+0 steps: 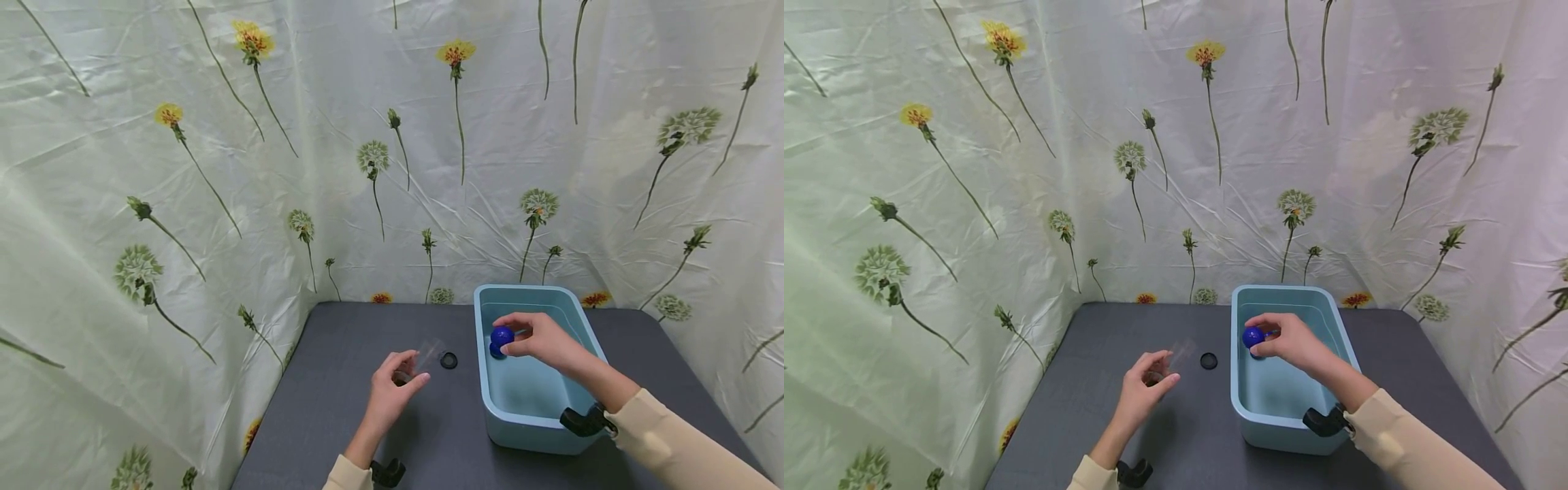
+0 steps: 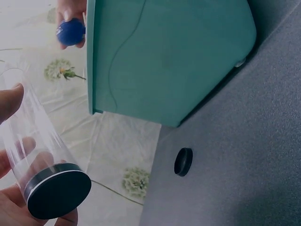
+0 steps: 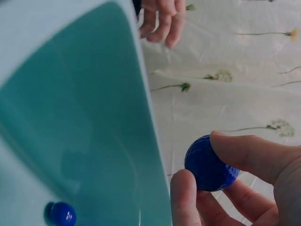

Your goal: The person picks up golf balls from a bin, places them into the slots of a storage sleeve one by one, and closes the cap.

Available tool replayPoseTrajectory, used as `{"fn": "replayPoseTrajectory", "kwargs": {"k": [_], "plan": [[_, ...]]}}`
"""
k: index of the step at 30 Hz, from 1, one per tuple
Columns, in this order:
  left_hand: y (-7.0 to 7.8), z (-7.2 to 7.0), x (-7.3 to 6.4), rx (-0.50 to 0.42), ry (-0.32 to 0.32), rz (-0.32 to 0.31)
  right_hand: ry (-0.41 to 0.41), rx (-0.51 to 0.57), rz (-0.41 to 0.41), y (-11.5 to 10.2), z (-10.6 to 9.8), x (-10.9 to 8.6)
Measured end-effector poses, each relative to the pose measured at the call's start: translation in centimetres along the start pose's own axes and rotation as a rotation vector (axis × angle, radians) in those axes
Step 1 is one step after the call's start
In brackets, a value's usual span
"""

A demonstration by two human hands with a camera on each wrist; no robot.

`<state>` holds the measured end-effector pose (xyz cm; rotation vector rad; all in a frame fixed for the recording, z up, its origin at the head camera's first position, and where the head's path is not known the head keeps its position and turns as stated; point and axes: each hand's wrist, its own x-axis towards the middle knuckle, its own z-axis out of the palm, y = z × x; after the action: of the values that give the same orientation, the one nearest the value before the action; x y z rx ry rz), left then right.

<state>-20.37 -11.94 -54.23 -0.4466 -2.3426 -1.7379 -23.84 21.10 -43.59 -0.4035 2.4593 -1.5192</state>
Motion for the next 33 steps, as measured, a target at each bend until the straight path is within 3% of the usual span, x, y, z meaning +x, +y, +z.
{"fn": "replayPoseTrajectory", "kwargs": {"k": [8,17,33], "plan": [[1.1,0.3,-0.2,0.025,-0.01,-0.039,-0.032,0.098,-0.008,-0.9,1.7,-0.3],[2.2,0.9,-0.5,0.071,-0.039,0.041,-0.096,0.13,-0.065,-1.9,3.7,-0.2],[3.0,1.1,-0.8,0.11,-0.067,0.028,-0.173,0.165,-0.098,-2.4,5.0,0.3]]}}
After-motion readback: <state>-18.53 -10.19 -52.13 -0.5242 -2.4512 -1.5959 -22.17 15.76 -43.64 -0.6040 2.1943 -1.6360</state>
